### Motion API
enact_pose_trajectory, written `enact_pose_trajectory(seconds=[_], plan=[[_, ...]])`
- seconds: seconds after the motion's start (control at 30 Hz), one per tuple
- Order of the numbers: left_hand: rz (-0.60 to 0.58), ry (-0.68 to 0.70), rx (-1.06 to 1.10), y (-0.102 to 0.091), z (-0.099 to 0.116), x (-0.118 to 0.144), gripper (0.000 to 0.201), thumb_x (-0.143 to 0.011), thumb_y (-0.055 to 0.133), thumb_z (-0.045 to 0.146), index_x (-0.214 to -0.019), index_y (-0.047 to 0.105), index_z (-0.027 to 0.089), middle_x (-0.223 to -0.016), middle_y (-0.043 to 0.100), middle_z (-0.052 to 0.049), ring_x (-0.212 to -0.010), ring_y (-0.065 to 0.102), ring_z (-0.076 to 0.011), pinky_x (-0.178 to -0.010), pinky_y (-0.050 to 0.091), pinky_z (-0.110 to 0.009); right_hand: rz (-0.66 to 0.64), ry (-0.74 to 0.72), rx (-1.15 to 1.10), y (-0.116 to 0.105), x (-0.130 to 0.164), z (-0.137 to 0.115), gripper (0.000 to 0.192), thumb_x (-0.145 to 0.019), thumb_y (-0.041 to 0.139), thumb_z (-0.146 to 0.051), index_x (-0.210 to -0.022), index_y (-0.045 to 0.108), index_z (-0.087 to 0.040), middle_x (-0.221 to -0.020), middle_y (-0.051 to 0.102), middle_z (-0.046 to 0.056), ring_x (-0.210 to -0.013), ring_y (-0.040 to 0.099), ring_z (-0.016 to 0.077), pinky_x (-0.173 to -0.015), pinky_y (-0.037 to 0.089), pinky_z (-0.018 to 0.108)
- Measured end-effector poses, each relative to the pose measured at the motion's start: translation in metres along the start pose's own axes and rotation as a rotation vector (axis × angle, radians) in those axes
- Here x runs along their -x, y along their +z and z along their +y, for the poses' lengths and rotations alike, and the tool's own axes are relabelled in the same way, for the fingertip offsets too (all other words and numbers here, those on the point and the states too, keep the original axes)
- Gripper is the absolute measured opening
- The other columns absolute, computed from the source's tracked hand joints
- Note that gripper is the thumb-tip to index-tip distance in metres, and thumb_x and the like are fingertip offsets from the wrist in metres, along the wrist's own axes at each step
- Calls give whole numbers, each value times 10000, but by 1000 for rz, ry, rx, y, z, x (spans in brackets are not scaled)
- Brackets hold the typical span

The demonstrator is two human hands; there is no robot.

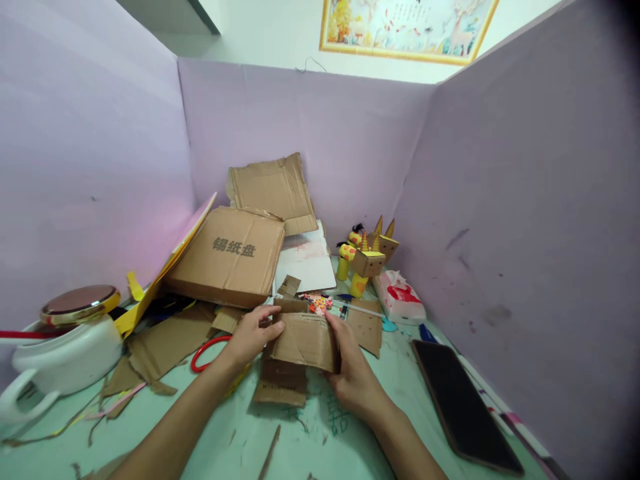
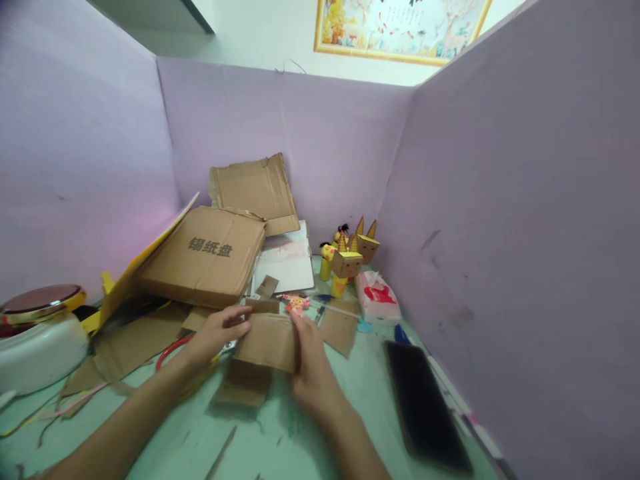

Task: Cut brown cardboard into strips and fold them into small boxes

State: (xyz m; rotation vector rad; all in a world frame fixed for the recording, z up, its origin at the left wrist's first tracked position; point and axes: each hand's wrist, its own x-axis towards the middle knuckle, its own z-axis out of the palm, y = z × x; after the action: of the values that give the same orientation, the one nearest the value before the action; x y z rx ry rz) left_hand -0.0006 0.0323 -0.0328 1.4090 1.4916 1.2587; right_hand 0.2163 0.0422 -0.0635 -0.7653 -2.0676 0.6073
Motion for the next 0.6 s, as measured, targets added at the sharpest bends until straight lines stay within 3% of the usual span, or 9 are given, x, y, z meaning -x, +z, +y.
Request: enact_pose_trajectory(seconds=[0.17, 0.3, 0.33, 0.4, 0.47, 0.6], plan=[[-36, 144, -109, 1, 15, 9, 267, -610, 646, 322, -822, 667, 161, -1040, 603, -109, -1015, 537, -263, -928, 377, -393, 115, -55, 47, -8, -4, -4, 887, -562, 448, 63, -1351, 240, -285, -1383, 329, 76, -1312, 250, 248, -1084, 174, 492], [-56, 329, -201, 1, 30, 19, 471, -658, 635, 312, -1109, 571, 189, -1226, 517, -98, -1144, 441, -249, -981, 313, -367, 135, -74, -107, -9, -2, -10, 812, -613, 490, 31, -1329, 306, -307, -1393, 345, 50, -1319, 252, 249, -1079, 207, 473], [-94, 353, -213, 0, 33, 21, 458, -666, 632, 312, -1102, 575, 185, -1194, 542, -94, -1112, 464, -246, -958, 331, -356, 147, -59, -176, -7, -1, -11, 779, -634, 526, 1, -1321, 322, -305, -1391, 353, 54, -1310, 274, 257, -1069, 233, 469], [-178, 340, -202, -1, 39, 24, 276, -671, 618, 300, -910, 638, 163, -969, 626, -69, -933, 540, -223, -847, 391, -320, 175, 5, -348, -3, -1, -11, 769, -649, 615, -76, -1319, 318, -309, -1390, 361, 67, -1266, 358, 269, -1028, 313, 450], [-212, 301, -176, -1, 42, 26, 138, -689, 582, 292, -705, 610, 158, -728, 597, -21, -736, 536, -178, -715, 407, -281, 232, 80, -535, 2, -2, -10, 838, -625, 697, -162, -1334, 277, -315, -1405, 347, 78, -1235, 407, 267, -990, 368, 423], [-106, 262, -70, 7, 41, 29, 150, -714, 542, 317, -678, 539, 171, -645, 523, 17, -625, 476, -137, -595, 376, -236, 388, 309, -847, 6, -7, -15, 787, -622, 730, -328, -1301, 335, -276, -1378, 405, 94, -1226, 428, 257, -976, 386, 406]])
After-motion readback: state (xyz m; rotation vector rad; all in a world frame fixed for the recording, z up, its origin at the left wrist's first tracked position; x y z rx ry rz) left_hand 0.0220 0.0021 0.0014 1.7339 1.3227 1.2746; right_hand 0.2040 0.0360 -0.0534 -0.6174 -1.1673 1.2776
